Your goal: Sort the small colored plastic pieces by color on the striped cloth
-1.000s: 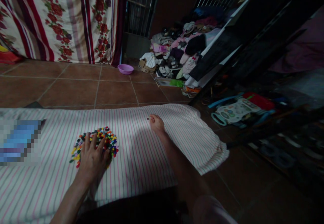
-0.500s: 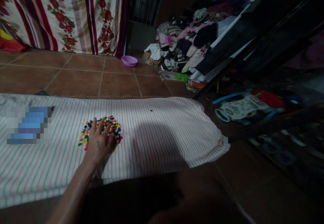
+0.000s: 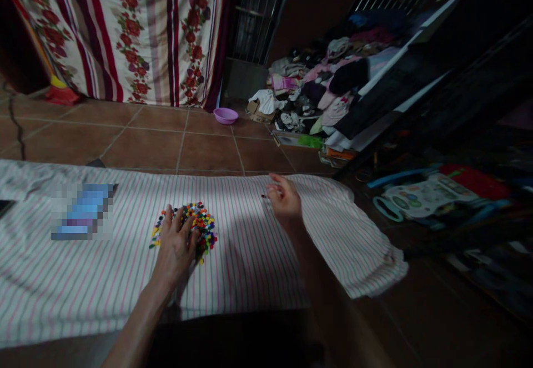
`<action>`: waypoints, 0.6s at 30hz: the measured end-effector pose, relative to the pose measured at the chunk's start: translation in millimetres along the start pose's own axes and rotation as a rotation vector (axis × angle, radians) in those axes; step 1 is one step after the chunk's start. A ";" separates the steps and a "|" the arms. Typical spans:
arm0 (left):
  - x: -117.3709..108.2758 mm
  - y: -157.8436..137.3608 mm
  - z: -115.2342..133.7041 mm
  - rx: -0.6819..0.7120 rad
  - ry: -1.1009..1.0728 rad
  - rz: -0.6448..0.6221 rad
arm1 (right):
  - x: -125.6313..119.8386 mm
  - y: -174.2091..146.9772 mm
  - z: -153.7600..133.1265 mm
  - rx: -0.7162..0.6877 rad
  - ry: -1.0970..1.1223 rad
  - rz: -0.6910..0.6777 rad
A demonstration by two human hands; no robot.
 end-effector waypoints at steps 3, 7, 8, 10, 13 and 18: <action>4.7 -0.7 -4.2 0.004 0.023 -0.025 | 30.4 1.4 46.5 0.235 -0.143 -0.168; 7.8 -1.9 -14.0 0.011 0.069 -0.014 | 69.3 -8.6 93.3 0.394 -0.224 -0.330; 8.5 -2.1 -16.9 0.007 0.082 -0.011 | 75.5 -10.3 98.8 0.399 -0.232 -0.343; 10.4 -2.1 -21.9 -0.004 0.101 -0.016 | 83.4 -12.4 105.2 0.399 -0.249 -0.355; 13.6 -1.0 -25.2 -0.001 0.108 -0.050 | 88.8 -13.1 107.8 0.372 -0.261 -0.370; 13.5 -0.3 -28.4 0.020 0.128 -0.078 | 91.2 -15.4 108.0 0.330 -0.231 -0.369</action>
Point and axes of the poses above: each hand's wrist, its own y-axis towards the middle knuckle, its own x-axis out of the palm, z = x × y, the point moved 9 cm from there along y, towards the middle knuckle, and after that the axes turned 6 degrees about -z, right-handed, at the moved point
